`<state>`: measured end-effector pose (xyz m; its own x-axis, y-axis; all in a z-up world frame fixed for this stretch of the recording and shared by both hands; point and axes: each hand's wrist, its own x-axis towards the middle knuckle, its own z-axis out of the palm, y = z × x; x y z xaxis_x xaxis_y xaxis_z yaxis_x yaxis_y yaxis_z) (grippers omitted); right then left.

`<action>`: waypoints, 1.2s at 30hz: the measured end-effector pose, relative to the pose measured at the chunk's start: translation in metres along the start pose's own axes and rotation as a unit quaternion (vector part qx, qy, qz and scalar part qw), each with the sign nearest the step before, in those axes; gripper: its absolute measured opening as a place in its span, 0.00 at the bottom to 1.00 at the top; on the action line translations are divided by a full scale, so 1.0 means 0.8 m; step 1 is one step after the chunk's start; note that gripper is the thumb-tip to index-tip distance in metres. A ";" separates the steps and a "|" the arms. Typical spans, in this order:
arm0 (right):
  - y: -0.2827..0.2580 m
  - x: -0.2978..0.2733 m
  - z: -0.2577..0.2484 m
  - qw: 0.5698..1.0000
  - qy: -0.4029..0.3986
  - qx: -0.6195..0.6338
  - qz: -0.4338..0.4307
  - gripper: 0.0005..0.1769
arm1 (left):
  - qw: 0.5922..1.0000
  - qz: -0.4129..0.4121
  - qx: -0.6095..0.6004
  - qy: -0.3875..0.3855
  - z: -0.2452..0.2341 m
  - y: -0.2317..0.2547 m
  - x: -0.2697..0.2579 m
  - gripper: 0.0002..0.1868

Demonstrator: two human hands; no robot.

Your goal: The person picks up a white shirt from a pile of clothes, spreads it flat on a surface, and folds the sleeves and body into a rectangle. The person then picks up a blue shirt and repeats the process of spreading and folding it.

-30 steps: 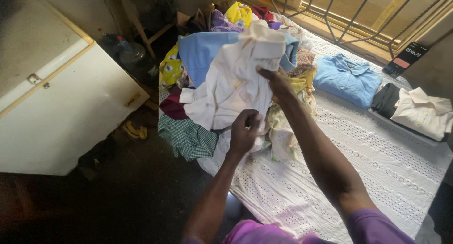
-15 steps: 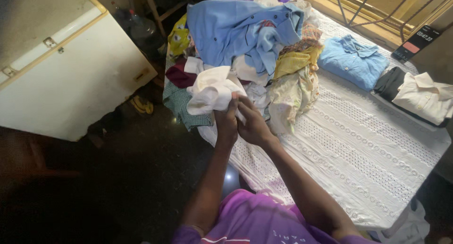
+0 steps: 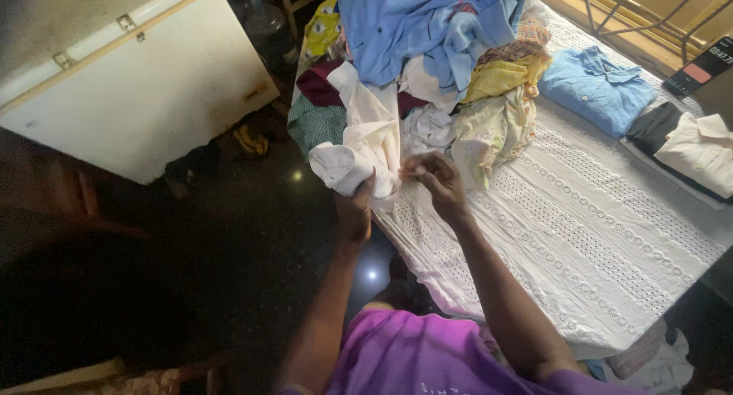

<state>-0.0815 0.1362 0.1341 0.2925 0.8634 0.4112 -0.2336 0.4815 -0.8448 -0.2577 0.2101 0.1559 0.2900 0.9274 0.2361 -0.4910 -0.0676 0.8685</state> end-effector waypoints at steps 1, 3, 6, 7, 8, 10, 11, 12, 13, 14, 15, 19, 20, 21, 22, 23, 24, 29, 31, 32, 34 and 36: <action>-0.008 0.003 0.008 1.000 -0.005 0.002 0.007 0.10 | 1.000 -0.006 0.007 -0.013 -0.011 0.005 -0.007 0.18; -0.025 0.012 0.032 0.927 -0.056 -0.368 -0.050 0.39 | 0.995 -0.035 0.039 -0.082 -0.034 0.013 -0.024 0.19; -0.030 0.016 0.071 0.839 -0.139 -0.510 -0.131 0.51 | 0.976 -0.072 0.080 -0.188 -0.066 0.021 -0.045 0.21; -0.026 0.014 0.077 0.838 -0.139 -0.511 -0.129 0.51 | 0.967 -0.082 0.090 -0.223 -0.073 0.022 -0.048 0.21; -0.017 0.011 0.080 0.852 -0.149 -0.495 -0.082 0.49 | 0.962 -0.092 0.091 -0.242 -0.080 0.024 -0.048 0.22; 0.008 0.000 0.070 0.862 -0.154 -0.481 -0.033 0.47 | 0.953 -0.103 0.088 -0.271 -0.094 0.025 -0.039 0.23; 0.020 -0.010 0.059 0.909 -0.163 -0.380 0.060 0.35 | 0.954 -0.110 0.069 -0.271 -0.100 0.026 -0.031 0.23; 0.036 -0.021 0.050 0.936 -0.169 -0.269 0.151 0.25 | 0.955 -0.118 0.042 -0.268 -0.106 0.027 -0.023 0.24; 0.053 -0.036 0.046 0.937 -0.160 -0.271 0.152 0.25 | 0.955 -0.125 0.016 -0.269 -0.112 0.028 -0.014 0.24; 0.069 -0.054 0.045 0.966 -0.102 -0.108 0.211 0.23 | 0.951 -0.154 -0.041 -0.264 -0.118 0.030 -0.005 0.25; 0.079 -0.071 0.047 0.964 -0.036 0.060 0.257 0.22 | 0.941 -0.194 -0.102 -0.257 -0.124 0.034 0.002 0.25; 0.091 -0.108 0.077 0.967 0.011 0.207 0.146 0.23 | 0.899 -0.290 -0.139 -0.297 -0.139 0.038 0.035 0.25; 0.087 -0.114 0.093 0.960 0.039 0.239 0.138 0.24 | 0.894 -0.296 -0.139 -0.307 -0.142 0.035 0.040 0.25; 0.083 -0.119 0.112 0.951 0.068 0.273 0.128 0.25 | 0.889 -0.291 -0.100 -0.339 -0.147 0.030 0.044 0.23; 0.079 -0.123 0.132 0.940 0.096 0.305 0.117 0.26 | 0.882 -0.285 -0.061 -0.370 -0.152 0.025 0.048 0.22; 0.076 -0.129 0.153 0.927 0.124 0.338 0.103 0.27 | 0.874 -0.293 -0.060 -0.383 -0.158 0.019 0.049 0.22; 0.075 -0.134 0.172 0.912 0.152 0.371 0.088 0.28 | 0.894 -0.267 -0.020 -0.360 -0.162 0.011 0.049 0.21; 0.052 -0.179 0.226 0.933 0.260 0.236 0.083 0.29 | 0.926 -0.157 0.135 -0.316 -0.173 -0.015 0.038 0.16; 0.046 -0.212 0.234 0.920 0.364 0.117 0.090 0.30 | 0.923 -0.119 0.144 -0.337 -0.180 -0.012 0.025 0.14; 0.040 -0.235 0.231 0.917 0.382 0.073 0.090 0.30 | 0.916 -0.125 0.138 -0.355 -0.180 -0.009 0.017 0.14; 0.025 -0.283 0.216 0.907 0.412 0.025 0.080 0.29 | 0.928 0.034 0.198 -0.315 -0.171 0.000 0.005 0.16; 0.020 -0.320 0.209 0.898 0.437 -0.051 0.015 0.17 | 0.912 0.046 0.235 -0.331 -0.170 0.013 0.002 0.15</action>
<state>-0.3152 -0.0522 0.0725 0.9138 0.4061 0.0000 -0.1802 0.4053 -0.8963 -0.3741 0.2605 0.1058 0.7752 0.4943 0.3933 -0.1760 -0.4290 0.8860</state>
